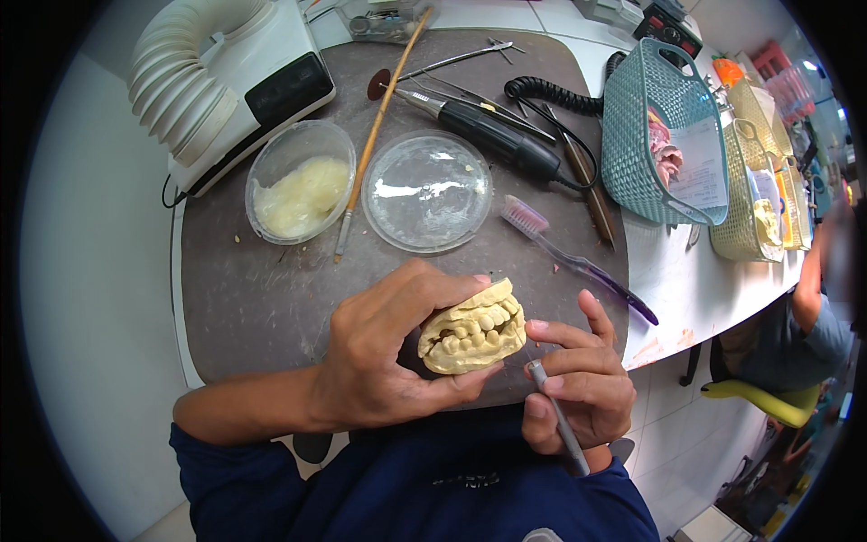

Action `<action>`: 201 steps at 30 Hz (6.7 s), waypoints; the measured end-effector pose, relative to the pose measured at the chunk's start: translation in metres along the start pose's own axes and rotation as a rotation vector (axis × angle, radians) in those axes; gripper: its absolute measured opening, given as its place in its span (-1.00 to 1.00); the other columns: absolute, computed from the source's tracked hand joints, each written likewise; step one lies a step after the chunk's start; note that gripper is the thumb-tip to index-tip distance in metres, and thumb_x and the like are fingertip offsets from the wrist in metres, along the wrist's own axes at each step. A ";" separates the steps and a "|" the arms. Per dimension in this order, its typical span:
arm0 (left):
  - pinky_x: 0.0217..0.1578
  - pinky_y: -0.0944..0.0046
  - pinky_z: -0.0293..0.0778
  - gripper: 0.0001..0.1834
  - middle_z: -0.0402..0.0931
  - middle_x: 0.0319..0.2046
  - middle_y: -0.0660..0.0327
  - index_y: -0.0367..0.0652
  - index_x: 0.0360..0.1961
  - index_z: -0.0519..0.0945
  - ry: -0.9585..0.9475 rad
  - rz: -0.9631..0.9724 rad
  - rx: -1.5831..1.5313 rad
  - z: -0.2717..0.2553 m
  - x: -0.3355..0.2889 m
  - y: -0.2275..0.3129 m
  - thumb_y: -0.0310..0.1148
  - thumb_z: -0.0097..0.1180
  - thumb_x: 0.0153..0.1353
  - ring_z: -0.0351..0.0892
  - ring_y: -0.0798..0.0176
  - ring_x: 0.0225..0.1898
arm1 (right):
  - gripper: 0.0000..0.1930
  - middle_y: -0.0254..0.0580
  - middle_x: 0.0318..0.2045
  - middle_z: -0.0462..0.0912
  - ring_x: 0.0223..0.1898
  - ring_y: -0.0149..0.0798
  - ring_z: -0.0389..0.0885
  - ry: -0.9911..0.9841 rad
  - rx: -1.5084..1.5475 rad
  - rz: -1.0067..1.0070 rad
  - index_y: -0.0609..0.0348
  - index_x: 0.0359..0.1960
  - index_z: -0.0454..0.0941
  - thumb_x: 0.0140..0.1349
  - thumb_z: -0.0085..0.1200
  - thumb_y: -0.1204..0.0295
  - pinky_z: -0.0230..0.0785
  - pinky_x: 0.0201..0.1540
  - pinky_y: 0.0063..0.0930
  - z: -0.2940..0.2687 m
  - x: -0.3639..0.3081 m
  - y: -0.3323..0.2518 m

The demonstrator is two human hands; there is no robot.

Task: The person uses a metal sculpting tool to carve and refine the surface of a yellow dental cast held in their left hand. They work on the inner contours and edges of the model, occasionally rotating it to access different areas. The person also handles a pink dental cast and a blue silicone mold, placing them into a basket on the table.

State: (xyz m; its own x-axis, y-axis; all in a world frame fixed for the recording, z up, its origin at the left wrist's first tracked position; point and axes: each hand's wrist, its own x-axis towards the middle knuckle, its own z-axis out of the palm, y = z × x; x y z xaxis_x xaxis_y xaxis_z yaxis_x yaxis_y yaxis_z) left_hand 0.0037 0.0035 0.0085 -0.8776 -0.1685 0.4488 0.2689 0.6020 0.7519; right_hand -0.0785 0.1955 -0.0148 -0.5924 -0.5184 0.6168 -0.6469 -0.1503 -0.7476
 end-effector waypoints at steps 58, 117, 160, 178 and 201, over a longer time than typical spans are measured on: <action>-0.37 0.35 0.52 -0.34 0.61 -0.27 0.01 -0.35 -0.05 0.53 -0.010 0.100 0.085 0.000 -0.001 -0.003 -0.39 0.57 -0.21 0.63 0.26 -0.36 | -0.64 -0.36 -0.46 0.67 -0.08 -0.01 0.74 -0.062 -0.071 -0.043 -0.01 -0.20 0.42 -0.01 0.32 0.51 0.03 0.39 0.20 -0.001 0.001 0.000; -0.44 0.33 0.56 -0.39 0.62 -0.36 0.11 -0.31 -0.11 0.60 0.043 0.017 0.005 0.003 -0.003 0.000 -0.34 0.58 -0.23 0.65 0.22 -0.43 | -0.68 -0.39 -0.25 0.65 -0.06 -0.15 0.71 -0.086 -0.182 -0.132 -0.15 -0.15 0.56 0.04 0.34 0.42 0.00 0.41 0.21 -0.003 -0.004 -0.001; -0.24 0.24 0.52 -0.36 0.65 -0.23 0.00 -0.38 0.01 0.59 0.014 0.077 0.069 -0.017 0.019 0.012 -0.34 0.52 -0.13 0.63 0.15 -0.27 | -0.51 0.01 -0.09 0.65 -0.13 -0.14 0.71 0.025 0.129 0.212 0.25 -0.06 0.53 0.01 0.47 0.36 0.59 -0.12 -0.40 -0.017 0.010 0.001; -0.14 0.07 0.50 -0.61 0.64 -0.31 0.01 -0.25 -0.13 0.58 -0.221 0.530 0.648 0.088 0.242 0.030 -0.37 0.35 -0.01 0.61 0.03 -0.22 | -0.76 0.05 -0.19 0.67 -0.22 -0.17 0.74 0.179 -0.130 -0.061 0.25 -0.14 0.54 0.16 0.27 0.54 0.64 -0.21 -0.42 -0.076 -0.006 -0.008; -0.10 0.10 0.54 -0.52 0.56 -0.12 0.01 -0.32 0.03 0.54 -0.223 0.508 0.592 0.085 0.230 0.037 -0.38 0.33 0.08 0.61 0.00 -0.11 | -0.79 -0.06 -0.35 0.61 -0.42 -0.29 0.61 0.451 -0.370 -0.025 0.23 -0.10 0.60 0.38 0.08 0.36 0.52 -0.33 -0.48 -0.123 -0.027 -0.016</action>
State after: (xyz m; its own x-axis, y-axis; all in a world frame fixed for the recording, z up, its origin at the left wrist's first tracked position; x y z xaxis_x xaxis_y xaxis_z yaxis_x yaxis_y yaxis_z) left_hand -0.2218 0.0530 0.0983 -0.7802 0.3584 0.5126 0.4560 0.8869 0.0740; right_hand -0.1114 0.3157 0.0115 -0.6685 -0.0963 0.7374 -0.7397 0.1883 -0.6460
